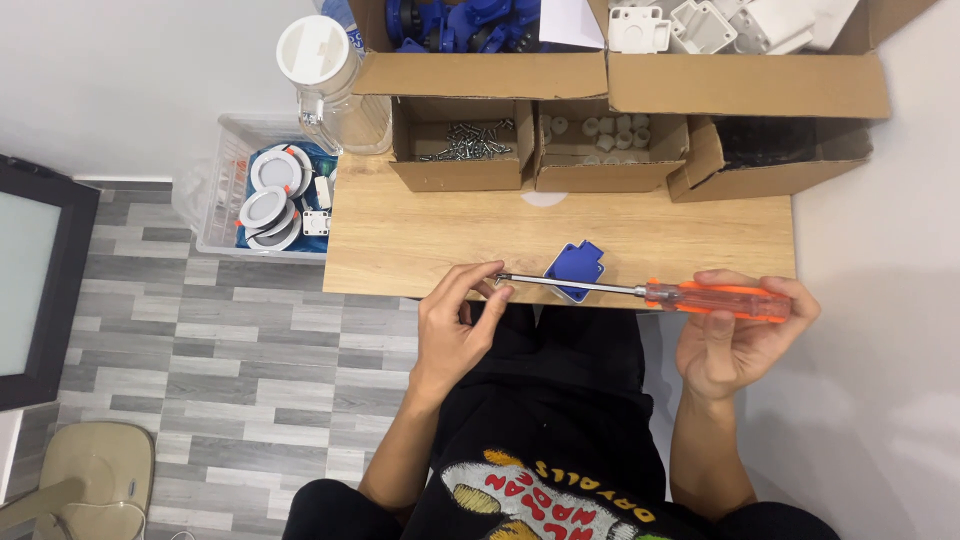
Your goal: The person assembles a blue electrical box by inserting a black component and a white plastic piece. They then use a screwdriver to tighten screws on the box, securing the components together.
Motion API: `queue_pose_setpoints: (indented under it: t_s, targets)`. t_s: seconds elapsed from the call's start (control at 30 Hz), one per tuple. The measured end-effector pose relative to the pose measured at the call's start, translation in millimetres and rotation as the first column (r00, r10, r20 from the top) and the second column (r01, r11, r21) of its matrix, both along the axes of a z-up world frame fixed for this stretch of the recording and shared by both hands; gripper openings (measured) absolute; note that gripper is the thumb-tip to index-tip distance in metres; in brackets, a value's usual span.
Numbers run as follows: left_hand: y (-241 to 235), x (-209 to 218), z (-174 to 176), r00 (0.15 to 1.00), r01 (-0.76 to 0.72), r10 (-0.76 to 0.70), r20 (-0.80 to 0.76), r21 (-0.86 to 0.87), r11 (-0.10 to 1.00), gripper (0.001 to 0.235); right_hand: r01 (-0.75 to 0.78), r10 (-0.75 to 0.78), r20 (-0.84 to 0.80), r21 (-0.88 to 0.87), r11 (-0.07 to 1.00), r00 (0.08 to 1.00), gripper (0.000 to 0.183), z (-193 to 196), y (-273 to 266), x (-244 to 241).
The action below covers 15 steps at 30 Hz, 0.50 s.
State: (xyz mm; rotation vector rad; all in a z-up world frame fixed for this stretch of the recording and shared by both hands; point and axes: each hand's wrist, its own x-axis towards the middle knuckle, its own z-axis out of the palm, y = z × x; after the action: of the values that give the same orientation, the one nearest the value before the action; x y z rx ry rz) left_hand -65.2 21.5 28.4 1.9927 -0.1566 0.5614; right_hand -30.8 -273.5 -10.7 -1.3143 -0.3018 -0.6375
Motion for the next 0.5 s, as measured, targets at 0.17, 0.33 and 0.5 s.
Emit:
queue_pose_setpoints:
  t_s: [0.17, 0.33, 0.5]
  targets:
    - [2, -2, -9, 1.0, -0.007, 0.007, 0.001, 0.005, 1.0, 0.013, 0.001, -0.001, -0.02, -0.01, 1.0, 1.0, 0.044, -6, 1, -2]
    - [6, -4, -8, 0.998, -0.03, 0.025, -0.059, -0.088, 0.996, 0.008, -0.005, 0.005, -0.029, -0.008, 1.0, 1.0, 0.044, -9, -2, -3]
    - [8, -5, -11, 0.999, -0.029, 0.026, -0.034, -0.077, 0.997, 0.009, 0.0, 0.0, -0.03, -0.008, 1.0, 1.0, 0.046, -13, -3, -2]
